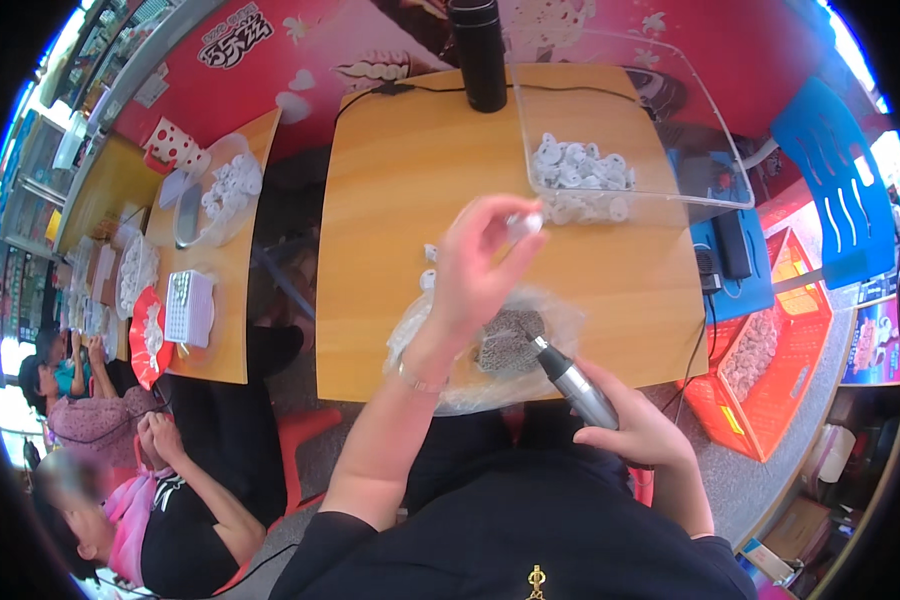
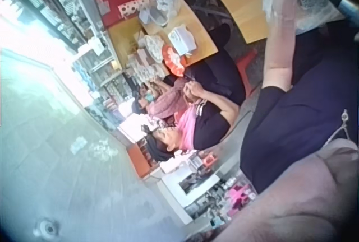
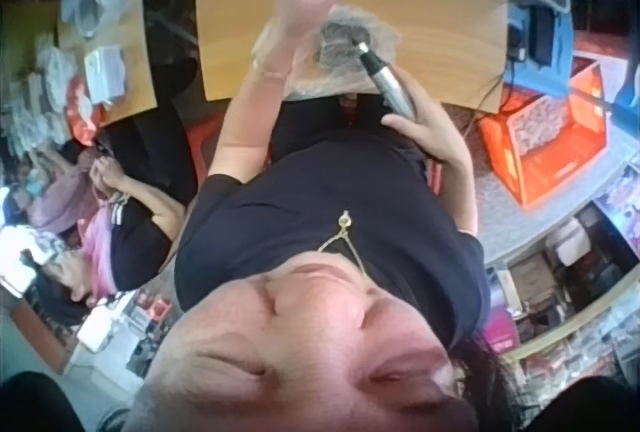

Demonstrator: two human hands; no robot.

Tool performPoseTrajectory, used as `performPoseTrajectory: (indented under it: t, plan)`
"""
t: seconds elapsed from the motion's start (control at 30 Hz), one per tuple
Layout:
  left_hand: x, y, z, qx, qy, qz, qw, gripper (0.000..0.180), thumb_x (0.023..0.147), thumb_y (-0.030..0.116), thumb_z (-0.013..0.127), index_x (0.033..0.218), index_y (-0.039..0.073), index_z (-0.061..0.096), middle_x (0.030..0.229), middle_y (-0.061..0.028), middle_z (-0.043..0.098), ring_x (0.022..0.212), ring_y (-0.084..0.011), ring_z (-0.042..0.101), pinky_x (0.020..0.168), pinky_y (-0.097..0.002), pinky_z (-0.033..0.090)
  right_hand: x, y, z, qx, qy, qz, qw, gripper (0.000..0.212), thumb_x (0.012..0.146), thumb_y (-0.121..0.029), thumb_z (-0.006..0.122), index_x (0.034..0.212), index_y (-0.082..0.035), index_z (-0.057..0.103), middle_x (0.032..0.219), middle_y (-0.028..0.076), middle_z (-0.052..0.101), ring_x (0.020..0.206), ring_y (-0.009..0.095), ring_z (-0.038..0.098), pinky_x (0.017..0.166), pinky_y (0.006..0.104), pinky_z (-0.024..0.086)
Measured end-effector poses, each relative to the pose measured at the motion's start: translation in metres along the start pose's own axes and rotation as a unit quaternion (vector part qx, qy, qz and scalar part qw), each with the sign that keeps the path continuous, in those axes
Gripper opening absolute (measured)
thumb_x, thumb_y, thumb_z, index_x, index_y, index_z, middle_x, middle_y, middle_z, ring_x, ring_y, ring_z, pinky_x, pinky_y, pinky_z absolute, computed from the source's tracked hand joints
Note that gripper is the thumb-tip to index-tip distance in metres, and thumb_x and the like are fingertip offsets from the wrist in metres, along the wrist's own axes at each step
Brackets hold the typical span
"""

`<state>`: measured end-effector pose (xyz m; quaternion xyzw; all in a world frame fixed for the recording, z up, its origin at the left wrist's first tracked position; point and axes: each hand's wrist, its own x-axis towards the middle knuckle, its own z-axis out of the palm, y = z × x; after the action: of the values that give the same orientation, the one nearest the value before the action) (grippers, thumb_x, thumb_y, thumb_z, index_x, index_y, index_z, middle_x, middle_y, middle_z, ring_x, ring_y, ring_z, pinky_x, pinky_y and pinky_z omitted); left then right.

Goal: The person fastens screws into plastic parts using an electric screwdriver and places the finished pieces into a container. The person also pours additional plastic parts from a bowl onto the table and fastens screws into them.

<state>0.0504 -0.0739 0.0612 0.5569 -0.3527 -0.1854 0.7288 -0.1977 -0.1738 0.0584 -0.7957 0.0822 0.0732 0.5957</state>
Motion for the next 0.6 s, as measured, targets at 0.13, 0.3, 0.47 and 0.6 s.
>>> performPoseTrajectory:
  t: [0.13,0.3,0.47,0.6]
  plan:
    - [0.061,0.011,0.026,0.247,-0.081,0.139,0.956,0.029,0.080,0.008,0.075,0.103,-0.001,0.061,0.103,-0.0097,0.061,0.093,-0.0154,0.059,0.086,-0.0270,0.046,-0.001,-0.008,0.000,0.028,-0.003,0.009,1.000,0.084,0.079,-0.020,0.076,0.145,0.000,0.027,0.119,0.016,0.055,0.100,0.022,0.060,0.091,0.0348,0.045]
    - [0.044,0.067,0.053,0.013,-0.051,0.228,0.972,0.016,0.081,0.009,0.071,0.087,0.002,0.059,0.087,-0.0086,0.058,0.086,-0.0251,0.061,0.080,-0.0367,0.048,-0.005,-0.010,-0.006,0.046,-0.017,0.048,0.998,0.083,0.080,-0.025,0.075,0.145,-0.003,0.028,0.124,0.020,0.054,0.110,0.029,0.056,0.096,0.0371,0.042]
    - [-0.029,0.157,0.055,-0.534,-0.229,0.216,0.785,0.047,0.094,0.018,0.059,0.053,0.011,0.036,0.061,-0.0038,0.045,0.053,-0.0153,0.054,0.055,-0.0365,0.055,0.000,-0.001,-0.002,0.047,-0.020,0.039,0.998,0.082,0.081,-0.031,0.073,0.145,-0.004,0.028,0.132,0.023,0.049,0.123,0.035,0.050,0.101,0.0381,0.039]
    - [-0.041,0.188,0.038,-0.557,-0.299,0.157,0.759,0.048,0.096,0.018,0.056,0.050,0.008,0.043,0.055,-0.0059,0.041,0.056,-0.0187,0.058,0.076,-0.0487,0.059,0.005,-0.013,0.003,0.005,-0.030,0.012,0.999,0.083,0.078,-0.018,0.075,0.146,-0.003,0.028,0.120,0.017,0.057,0.103,0.025,0.061,0.093,0.0357,0.045]
